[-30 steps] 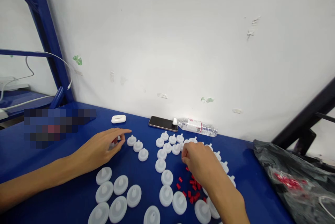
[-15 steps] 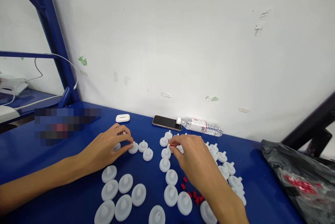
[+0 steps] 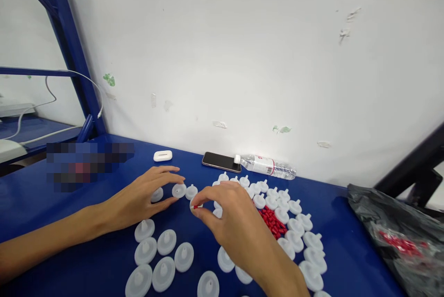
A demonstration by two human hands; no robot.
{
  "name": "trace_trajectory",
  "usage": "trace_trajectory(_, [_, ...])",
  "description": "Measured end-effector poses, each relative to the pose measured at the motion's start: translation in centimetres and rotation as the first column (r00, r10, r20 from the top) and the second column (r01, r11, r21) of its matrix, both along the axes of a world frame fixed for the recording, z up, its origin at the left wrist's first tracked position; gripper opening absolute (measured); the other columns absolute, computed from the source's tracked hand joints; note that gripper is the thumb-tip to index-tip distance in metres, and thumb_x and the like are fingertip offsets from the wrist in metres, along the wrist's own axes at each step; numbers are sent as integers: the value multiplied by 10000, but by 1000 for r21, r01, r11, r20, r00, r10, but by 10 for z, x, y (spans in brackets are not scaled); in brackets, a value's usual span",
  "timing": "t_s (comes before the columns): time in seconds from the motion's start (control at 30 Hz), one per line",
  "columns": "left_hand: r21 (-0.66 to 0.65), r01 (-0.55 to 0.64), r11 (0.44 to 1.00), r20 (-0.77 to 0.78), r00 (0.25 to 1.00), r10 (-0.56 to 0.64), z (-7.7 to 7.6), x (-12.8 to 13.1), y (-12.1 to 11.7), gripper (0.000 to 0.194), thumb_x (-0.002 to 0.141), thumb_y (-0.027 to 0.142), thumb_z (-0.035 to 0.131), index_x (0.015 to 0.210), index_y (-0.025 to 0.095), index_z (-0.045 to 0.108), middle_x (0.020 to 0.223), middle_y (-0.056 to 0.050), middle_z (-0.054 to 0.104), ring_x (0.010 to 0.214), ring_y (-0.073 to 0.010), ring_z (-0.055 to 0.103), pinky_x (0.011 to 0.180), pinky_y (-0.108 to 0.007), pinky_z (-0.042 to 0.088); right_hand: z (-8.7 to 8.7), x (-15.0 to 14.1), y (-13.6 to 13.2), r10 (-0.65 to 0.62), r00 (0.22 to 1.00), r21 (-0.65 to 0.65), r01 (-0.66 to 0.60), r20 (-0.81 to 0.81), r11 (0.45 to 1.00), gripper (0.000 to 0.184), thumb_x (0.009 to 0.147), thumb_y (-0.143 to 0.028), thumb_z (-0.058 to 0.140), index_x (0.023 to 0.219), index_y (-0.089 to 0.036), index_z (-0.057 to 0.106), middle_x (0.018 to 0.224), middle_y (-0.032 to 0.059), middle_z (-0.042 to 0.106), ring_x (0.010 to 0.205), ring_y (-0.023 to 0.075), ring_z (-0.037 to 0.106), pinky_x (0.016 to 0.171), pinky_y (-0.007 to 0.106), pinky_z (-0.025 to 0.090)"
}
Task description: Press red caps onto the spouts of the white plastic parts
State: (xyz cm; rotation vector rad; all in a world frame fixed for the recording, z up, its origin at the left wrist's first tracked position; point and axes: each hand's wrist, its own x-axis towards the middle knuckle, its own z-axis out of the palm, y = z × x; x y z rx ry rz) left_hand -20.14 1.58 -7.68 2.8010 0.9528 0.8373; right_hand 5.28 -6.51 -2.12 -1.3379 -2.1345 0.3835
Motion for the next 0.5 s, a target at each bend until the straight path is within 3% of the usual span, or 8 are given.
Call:
trace_trajectory(0.2, [107,156,982,73,984,-164,16,6,-14,312,985,169,620,1286,237,572,1140,-38,695,1059,-213,579,946,-390,480,-4,-13,0,68,986,191,-38,-150,981,160,887,-168,762,934,-320,740,929,-101,794,852,167,718,979,399,471])
trace_trajectory(0.3, [152,187,970,99,974,-203,18,8,-17,352,978,170,645,1317,230,570,1138,-49,693,1040,-217,566,928,-392,475,-7,-17,0,104,982,221,-67,-160,973,176,888,-147,764,932,-313,726,941,-124,798,818,140,735,1075,425,410])
trace_trajectory(0.5, [190,206,960,122,965,-232,15,7,-18,346,962,169,666,1296,209,586,1105,-57,702,1012,-218,588,963,-424,467,-13,-17,3,98,985,298,-52,-143,953,200,896,-126,748,952,-317,720,961,-109,802,849,157,744,1049,440,419])
